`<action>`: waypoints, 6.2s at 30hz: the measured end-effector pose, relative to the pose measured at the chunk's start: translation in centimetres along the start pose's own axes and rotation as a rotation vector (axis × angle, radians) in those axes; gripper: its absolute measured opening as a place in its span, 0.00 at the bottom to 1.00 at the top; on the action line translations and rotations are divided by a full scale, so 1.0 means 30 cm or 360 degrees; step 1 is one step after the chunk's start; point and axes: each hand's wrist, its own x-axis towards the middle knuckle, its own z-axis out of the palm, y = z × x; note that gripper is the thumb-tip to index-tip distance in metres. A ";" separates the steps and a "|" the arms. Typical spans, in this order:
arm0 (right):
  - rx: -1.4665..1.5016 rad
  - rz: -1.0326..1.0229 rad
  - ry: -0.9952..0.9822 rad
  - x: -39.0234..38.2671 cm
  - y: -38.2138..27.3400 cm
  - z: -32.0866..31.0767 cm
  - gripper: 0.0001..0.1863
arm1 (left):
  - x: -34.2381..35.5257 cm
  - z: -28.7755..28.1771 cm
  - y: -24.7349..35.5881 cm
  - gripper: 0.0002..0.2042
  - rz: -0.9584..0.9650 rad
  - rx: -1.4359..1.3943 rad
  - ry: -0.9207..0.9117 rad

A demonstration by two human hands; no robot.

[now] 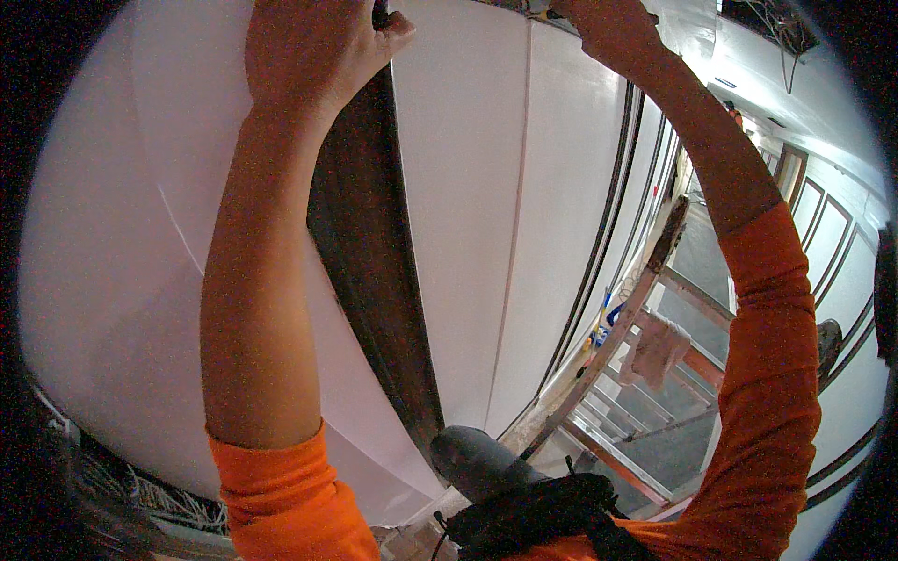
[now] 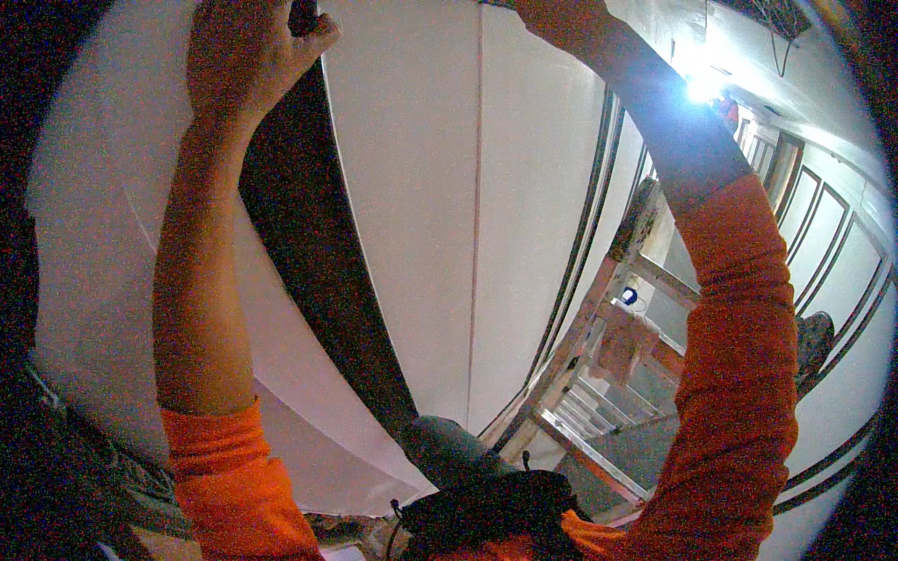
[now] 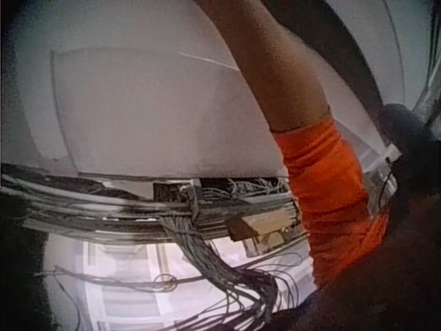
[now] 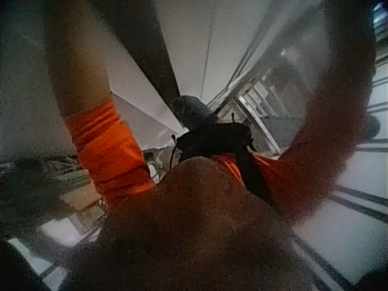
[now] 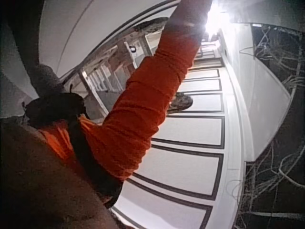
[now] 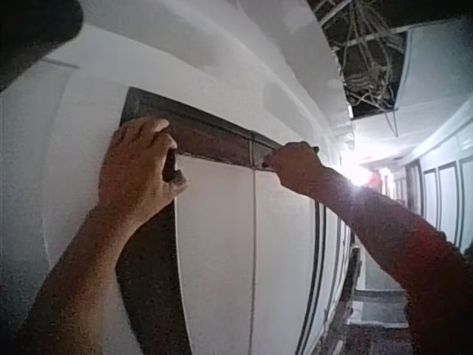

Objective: The person applies sealant to a joint between ceiling panels and uses a utility knife to trim excess material and smooth the application.

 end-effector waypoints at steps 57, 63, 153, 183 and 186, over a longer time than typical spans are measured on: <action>0.3428 -0.1374 -0.1440 -1.506 -1.442 0.052 0.17 | 0.220 0.351 0.278 0.20 0.0243 0.0260 -0.0618; 0.2985 -0.1671 -0.1536 -1.543 -1.468 0.061 0.19 | 0.114 0.255 0.232 0.28 0.0439 0.0206 -0.0656; 0.3705 -0.1083 -0.0876 -1.367 -1.353 0.005 0.14 | -0.354 -0.228 1.099 0.21 -0.0487 -0.1876 -0.1378; 0.3354 -0.1160 -0.1269 -1.434 -1.281 -0.020 0.22 | -0.059 -0.223 0.248 0.12 -0.0637 0.0001 -0.0079; 0.3347 -0.1133 -0.1281 -1.453 -1.297 -0.012 0.23 | 0.014 -0.132 0.099 0.14 0.0031 0.0033 -0.0240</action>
